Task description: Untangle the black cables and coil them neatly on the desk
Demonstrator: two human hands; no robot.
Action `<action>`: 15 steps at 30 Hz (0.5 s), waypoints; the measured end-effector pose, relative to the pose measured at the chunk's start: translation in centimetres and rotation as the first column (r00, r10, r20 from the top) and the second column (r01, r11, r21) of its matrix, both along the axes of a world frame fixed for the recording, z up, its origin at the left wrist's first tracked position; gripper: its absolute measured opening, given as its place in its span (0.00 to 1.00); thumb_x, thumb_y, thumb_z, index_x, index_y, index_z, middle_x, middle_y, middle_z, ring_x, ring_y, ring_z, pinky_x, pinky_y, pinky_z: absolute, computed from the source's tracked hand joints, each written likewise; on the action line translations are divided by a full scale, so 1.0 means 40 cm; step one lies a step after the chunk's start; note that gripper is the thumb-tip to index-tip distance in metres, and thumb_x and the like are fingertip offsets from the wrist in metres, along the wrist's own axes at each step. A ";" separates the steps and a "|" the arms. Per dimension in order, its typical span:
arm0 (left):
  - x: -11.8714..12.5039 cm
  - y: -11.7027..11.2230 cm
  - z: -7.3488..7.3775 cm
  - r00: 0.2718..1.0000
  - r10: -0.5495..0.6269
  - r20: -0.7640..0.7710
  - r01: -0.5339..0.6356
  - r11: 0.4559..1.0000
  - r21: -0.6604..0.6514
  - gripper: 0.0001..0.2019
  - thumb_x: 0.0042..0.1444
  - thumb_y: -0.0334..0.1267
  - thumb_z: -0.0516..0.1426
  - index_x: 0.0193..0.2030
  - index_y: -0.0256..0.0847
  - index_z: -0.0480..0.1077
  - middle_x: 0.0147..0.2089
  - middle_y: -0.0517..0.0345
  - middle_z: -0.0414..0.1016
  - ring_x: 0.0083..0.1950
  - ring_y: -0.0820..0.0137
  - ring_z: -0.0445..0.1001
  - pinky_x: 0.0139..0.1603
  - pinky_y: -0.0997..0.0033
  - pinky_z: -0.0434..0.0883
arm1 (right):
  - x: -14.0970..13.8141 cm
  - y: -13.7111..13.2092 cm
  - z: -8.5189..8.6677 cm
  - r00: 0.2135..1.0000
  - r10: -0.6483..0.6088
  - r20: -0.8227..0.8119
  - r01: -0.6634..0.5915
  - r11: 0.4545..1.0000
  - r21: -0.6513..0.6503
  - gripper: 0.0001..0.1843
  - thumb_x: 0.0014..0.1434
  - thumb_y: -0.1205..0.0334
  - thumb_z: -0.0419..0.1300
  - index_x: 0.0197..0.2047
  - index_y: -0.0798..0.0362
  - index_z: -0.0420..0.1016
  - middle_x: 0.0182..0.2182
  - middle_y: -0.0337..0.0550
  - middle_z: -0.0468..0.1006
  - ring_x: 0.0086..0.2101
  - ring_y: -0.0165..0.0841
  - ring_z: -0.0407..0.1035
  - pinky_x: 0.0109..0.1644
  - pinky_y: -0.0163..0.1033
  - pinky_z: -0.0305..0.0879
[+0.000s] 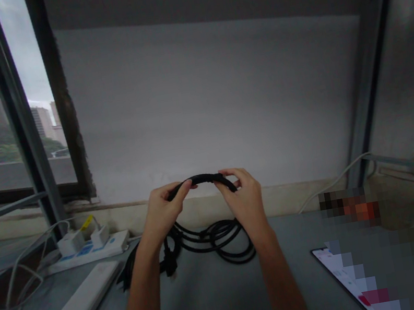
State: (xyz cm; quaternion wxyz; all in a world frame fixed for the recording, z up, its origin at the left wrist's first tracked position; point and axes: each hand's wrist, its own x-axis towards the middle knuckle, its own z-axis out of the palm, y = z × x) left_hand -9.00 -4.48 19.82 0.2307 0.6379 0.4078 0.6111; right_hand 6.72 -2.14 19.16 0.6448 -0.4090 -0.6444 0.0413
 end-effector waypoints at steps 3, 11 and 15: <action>-0.011 0.004 -0.004 0.999 0.034 0.026 -0.033 0.999 -0.005 0.23 0.47 0.57 0.53 0.24 0.36 0.75 0.12 0.66 0.51 0.18 0.82 0.48 0.20 0.77 0.46 | -0.003 -0.020 0.009 0.989 0.104 -0.102 -0.125 0.967 -0.220 0.17 0.42 0.49 0.64 0.28 0.56 0.73 0.23 0.42 0.74 0.19 0.28 0.64 0.21 0.34 0.61; -0.034 0.015 -0.013 0.989 -0.062 0.131 0.086 0.979 -0.187 0.30 0.46 0.64 0.47 0.09 0.39 0.52 0.10 0.65 0.47 0.13 0.82 0.48 0.17 0.77 0.44 | -0.003 -0.072 0.029 0.760 0.594 -0.263 -0.639 0.609 -0.471 0.22 0.47 0.45 0.59 0.16 0.56 0.66 0.10 0.33 0.64 0.09 0.19 0.52 0.10 0.26 0.44; -0.036 -0.004 0.000 0.968 -0.198 0.155 0.229 0.948 -0.222 0.30 0.46 0.65 0.46 0.11 0.41 0.48 0.12 0.66 0.44 0.14 0.83 0.45 0.17 0.77 0.42 | 0.001 -0.075 0.029 0.763 0.608 -0.218 -0.636 0.646 -0.423 0.17 0.46 0.48 0.61 0.28 0.56 0.72 0.18 0.36 0.71 0.13 0.21 0.59 0.11 0.26 0.51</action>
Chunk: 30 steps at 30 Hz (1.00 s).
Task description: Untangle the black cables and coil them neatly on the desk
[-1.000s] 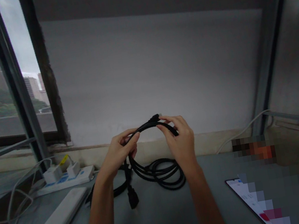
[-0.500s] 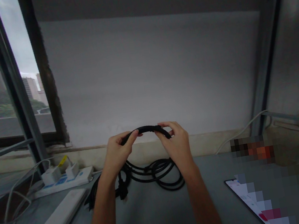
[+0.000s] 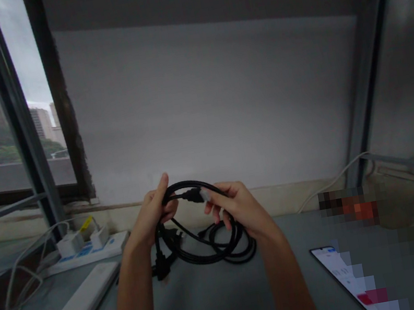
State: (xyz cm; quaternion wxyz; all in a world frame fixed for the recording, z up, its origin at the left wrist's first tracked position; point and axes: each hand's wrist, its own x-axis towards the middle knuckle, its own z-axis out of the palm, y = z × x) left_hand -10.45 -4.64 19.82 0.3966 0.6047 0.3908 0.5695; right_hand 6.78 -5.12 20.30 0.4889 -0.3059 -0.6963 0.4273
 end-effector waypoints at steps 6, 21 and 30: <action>0.008 0.007 -0.003 0.998 0.056 0.019 -0.054 0.997 -0.063 0.28 0.44 0.66 0.49 0.15 0.39 0.53 0.12 0.70 0.43 0.13 0.85 0.44 0.15 0.80 0.42 | 0.008 0.001 -0.008 0.957 -0.287 0.051 0.245 0.887 0.390 0.40 0.41 0.57 0.67 0.58 0.45 0.58 0.49 0.47 0.67 0.30 0.28 0.71 0.32 0.36 0.71; 0.036 0.028 -0.027 0.950 -0.311 0.029 0.312 0.936 -0.163 0.21 0.49 0.56 0.52 0.35 0.37 0.63 0.19 0.61 0.67 0.29 0.72 0.73 0.37 0.75 0.69 | 0.047 0.126 -0.045 0.824 -0.501 -0.265 0.565 0.763 0.314 0.14 0.47 0.54 0.61 0.35 0.55 0.72 0.33 0.43 0.75 0.33 0.32 0.69 0.32 0.35 0.64; 0.059 0.158 -0.138 0.969 -0.133 -0.207 0.053 0.935 -0.351 0.10 0.56 0.39 0.46 0.41 0.36 0.59 0.32 0.57 0.71 0.20 0.74 0.70 0.19 0.80 0.64 | 0.082 0.228 -0.146 0.860 -0.509 -0.041 0.510 0.855 0.097 0.19 0.44 0.52 0.60 0.36 0.56 0.72 0.27 0.41 0.73 0.20 0.28 0.66 0.16 0.31 0.59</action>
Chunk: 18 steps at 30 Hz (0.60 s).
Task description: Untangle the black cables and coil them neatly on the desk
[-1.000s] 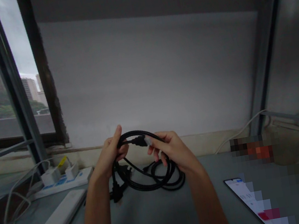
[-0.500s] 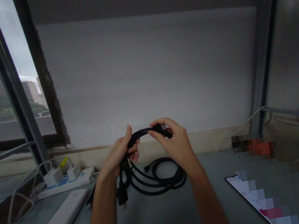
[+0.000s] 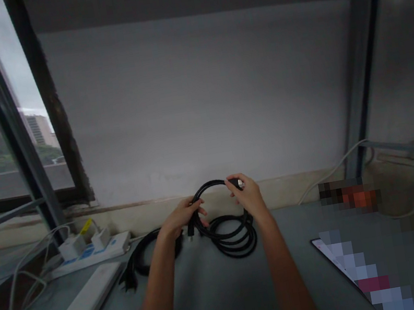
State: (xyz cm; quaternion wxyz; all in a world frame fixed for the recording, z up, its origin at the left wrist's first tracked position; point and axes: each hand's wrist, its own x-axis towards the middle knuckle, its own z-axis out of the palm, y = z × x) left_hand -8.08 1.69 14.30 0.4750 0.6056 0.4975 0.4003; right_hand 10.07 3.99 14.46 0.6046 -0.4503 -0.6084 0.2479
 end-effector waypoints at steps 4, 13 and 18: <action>0.016 0.042 -0.047 0.996 0.061 -0.068 -0.059 0.998 0.026 0.11 0.57 0.38 0.45 0.43 0.36 0.60 0.33 0.56 0.71 0.16 0.78 0.66 0.15 0.81 0.59 | 0.044 0.057 -0.070 0.967 0.090 0.239 -0.078 0.995 -0.058 0.18 0.39 0.64 0.62 0.38 0.55 0.73 0.32 0.43 0.77 0.28 0.32 0.71 0.28 0.36 0.68; 0.070 0.107 -0.185 0.859 0.322 -0.398 -0.289 0.947 0.142 0.17 0.50 0.25 0.52 0.48 0.33 0.63 0.41 0.48 0.73 0.39 0.71 0.74 0.39 0.76 0.70 | 0.073 0.146 -0.224 0.846 -0.045 0.532 0.132 0.983 -0.126 0.19 0.38 0.77 0.59 0.36 0.56 0.76 0.36 0.47 0.79 0.39 0.37 0.72 0.45 0.38 0.65; 0.129 0.100 -0.262 0.693 0.466 -0.550 -0.363 0.885 0.292 0.17 0.51 0.21 0.44 0.44 0.31 0.68 0.45 0.41 0.71 0.51 0.64 0.68 0.51 0.66 0.67 | 0.052 0.146 -0.286 0.788 -0.180 0.588 0.317 0.938 -0.138 0.20 0.44 0.77 0.55 0.41 0.55 0.75 0.42 0.52 0.76 0.44 0.42 0.70 0.48 0.44 0.62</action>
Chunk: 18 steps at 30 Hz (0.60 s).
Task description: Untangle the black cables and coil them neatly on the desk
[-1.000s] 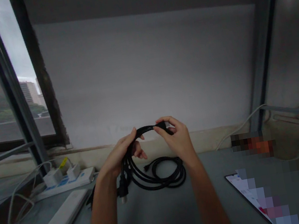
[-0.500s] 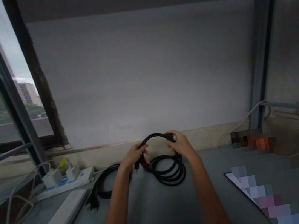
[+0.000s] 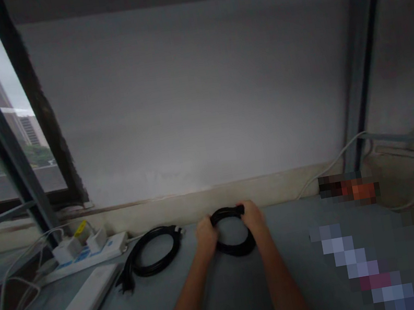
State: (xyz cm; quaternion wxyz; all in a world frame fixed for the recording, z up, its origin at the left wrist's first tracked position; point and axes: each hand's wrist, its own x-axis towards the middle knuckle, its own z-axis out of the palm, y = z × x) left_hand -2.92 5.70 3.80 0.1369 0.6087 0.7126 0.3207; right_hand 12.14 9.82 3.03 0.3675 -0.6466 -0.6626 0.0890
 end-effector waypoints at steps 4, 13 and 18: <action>0.021 -0.008 -0.046 0.988 0.076 -0.132 -0.064 0.994 0.094 0.20 0.50 0.21 0.45 0.48 0.32 0.67 0.46 0.41 0.69 0.52 0.63 0.66 0.53 0.64 0.66 | -0.031 -0.010 -0.037 0.996 -0.081 0.027 0.080 0.997 0.021 0.21 0.49 0.78 0.51 0.43 0.54 0.75 0.43 0.52 0.74 0.45 0.39 0.69 0.47 0.40 0.61; 0.020 -0.025 -0.063 0.943 0.161 -0.292 -0.045 0.929 0.368 0.21 0.59 0.39 0.40 0.57 0.46 0.60 0.52 0.48 0.65 0.53 0.60 0.63 0.52 0.56 0.64 | -0.051 -0.037 -0.041 0.967 -0.247 -0.059 0.252 0.963 0.094 0.18 0.50 0.67 0.57 0.47 0.53 0.73 0.45 0.53 0.73 0.47 0.43 0.64 0.49 0.44 0.58; 0.013 -0.043 -0.071 0.922 0.185 -0.340 0.049 0.816 0.576 0.21 0.59 0.39 0.41 0.57 0.42 0.60 0.53 0.48 0.65 0.52 0.62 0.64 0.51 0.58 0.63 | -0.042 -0.075 -0.019 0.921 -0.282 -0.268 0.337 0.923 0.187 0.24 0.50 0.56 0.56 0.51 0.56 0.69 0.44 0.56 0.71 0.48 0.47 0.62 0.49 0.49 0.55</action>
